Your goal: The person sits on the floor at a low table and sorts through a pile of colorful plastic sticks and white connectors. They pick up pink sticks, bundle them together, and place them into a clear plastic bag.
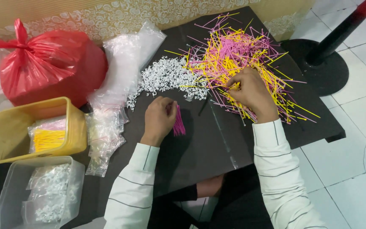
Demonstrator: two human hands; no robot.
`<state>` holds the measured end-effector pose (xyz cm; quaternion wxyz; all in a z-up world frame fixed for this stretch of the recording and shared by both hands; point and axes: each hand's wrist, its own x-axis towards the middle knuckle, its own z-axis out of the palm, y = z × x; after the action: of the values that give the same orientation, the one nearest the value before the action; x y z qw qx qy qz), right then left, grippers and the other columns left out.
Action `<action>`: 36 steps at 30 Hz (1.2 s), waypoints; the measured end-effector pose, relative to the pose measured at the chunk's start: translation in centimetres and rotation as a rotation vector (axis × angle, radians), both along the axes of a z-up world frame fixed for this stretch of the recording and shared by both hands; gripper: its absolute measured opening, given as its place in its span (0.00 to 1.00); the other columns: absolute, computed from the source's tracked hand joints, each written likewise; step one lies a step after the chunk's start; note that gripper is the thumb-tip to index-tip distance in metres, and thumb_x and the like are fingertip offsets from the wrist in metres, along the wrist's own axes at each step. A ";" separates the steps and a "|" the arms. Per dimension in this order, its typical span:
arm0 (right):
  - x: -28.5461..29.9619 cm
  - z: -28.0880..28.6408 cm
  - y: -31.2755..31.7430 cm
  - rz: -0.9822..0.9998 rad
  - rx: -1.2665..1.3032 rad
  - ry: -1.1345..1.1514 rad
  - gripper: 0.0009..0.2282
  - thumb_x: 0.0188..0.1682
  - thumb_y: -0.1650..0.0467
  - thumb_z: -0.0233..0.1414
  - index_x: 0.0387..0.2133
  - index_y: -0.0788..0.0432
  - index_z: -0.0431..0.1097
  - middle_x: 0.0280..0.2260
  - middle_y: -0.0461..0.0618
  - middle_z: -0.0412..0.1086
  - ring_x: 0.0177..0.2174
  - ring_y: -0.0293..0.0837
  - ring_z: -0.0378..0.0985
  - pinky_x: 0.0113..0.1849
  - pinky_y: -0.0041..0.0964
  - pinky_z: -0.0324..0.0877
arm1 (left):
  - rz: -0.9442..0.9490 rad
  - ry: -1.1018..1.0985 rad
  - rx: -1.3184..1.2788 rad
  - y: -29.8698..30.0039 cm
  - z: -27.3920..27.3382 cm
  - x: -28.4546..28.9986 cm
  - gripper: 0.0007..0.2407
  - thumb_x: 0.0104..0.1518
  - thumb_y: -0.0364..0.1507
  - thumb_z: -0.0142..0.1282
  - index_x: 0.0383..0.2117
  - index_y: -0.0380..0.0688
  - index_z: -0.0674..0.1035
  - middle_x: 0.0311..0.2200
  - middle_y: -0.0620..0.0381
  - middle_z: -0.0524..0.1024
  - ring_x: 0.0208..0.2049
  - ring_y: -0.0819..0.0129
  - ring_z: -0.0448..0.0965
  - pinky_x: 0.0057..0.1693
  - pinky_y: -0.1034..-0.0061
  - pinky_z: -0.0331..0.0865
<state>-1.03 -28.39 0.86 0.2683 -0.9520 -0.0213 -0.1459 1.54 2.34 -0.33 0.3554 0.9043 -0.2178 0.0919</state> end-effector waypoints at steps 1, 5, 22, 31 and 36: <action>0.5 -0.7 0.1 0.000 0.002 0.003 0.08 0.39 0.73 0.61 0.32 0.58 0.82 0.32 0.61 0.67 0.41 0.69 0.71 0.42 0.58 0.68 | 0.000 0.003 0.002 -0.1 -0.2 0.0 0.09 0.61 0.27 0.53 0.34 0.34 0.84 0.23 0.48 0.76 0.26 0.56 0.80 0.33 0.70 0.73; 1.7 -3.2 0.1 -0.038 -0.183 0.057 0.12 0.36 0.72 0.63 0.36 0.53 0.82 0.34 0.58 0.67 0.43 0.64 0.70 0.47 0.57 0.65 | -0.041 -0.011 -0.025 -0.4 -1.3 0.1 0.08 0.61 0.28 0.54 0.33 0.35 0.83 0.23 0.47 0.75 0.26 0.54 0.80 0.32 0.68 0.72; 3.3 -4.8 1.8 0.062 -0.049 -0.229 0.06 0.36 0.67 0.65 0.27 0.48 0.78 0.34 0.54 0.67 0.41 0.59 0.71 0.45 0.49 0.64 | -0.049 0.012 -0.039 -0.4 -1.7 0.1 0.09 0.61 0.29 0.54 0.34 0.37 0.84 0.24 0.50 0.75 0.27 0.57 0.80 0.34 0.70 0.73; 3.8 -6.6 3.6 -0.087 -0.338 -0.116 0.06 0.40 0.65 0.64 0.24 0.52 0.79 0.32 0.50 0.67 0.41 0.55 0.70 0.45 0.49 0.62 | -0.070 0.008 -0.022 -0.5 -1.9 0.2 0.08 0.61 0.29 0.54 0.34 0.37 0.83 0.23 0.51 0.73 0.26 0.57 0.79 0.33 0.69 0.72; 3.8 -6.7 2.9 -0.210 -0.366 -0.185 0.06 0.39 0.67 0.64 0.20 0.55 0.76 0.31 0.51 0.65 0.40 0.55 0.69 0.43 0.47 0.61 | -0.063 0.032 -0.042 -0.4 -2.0 0.2 0.08 0.61 0.28 0.54 0.34 0.37 0.83 0.23 0.51 0.74 0.26 0.59 0.79 0.33 0.70 0.72</action>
<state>2.76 -25.54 -5.86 0.0714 -0.9643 0.0274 -0.2535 1.77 1.90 -2.32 0.3803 0.8907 -0.2387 0.0707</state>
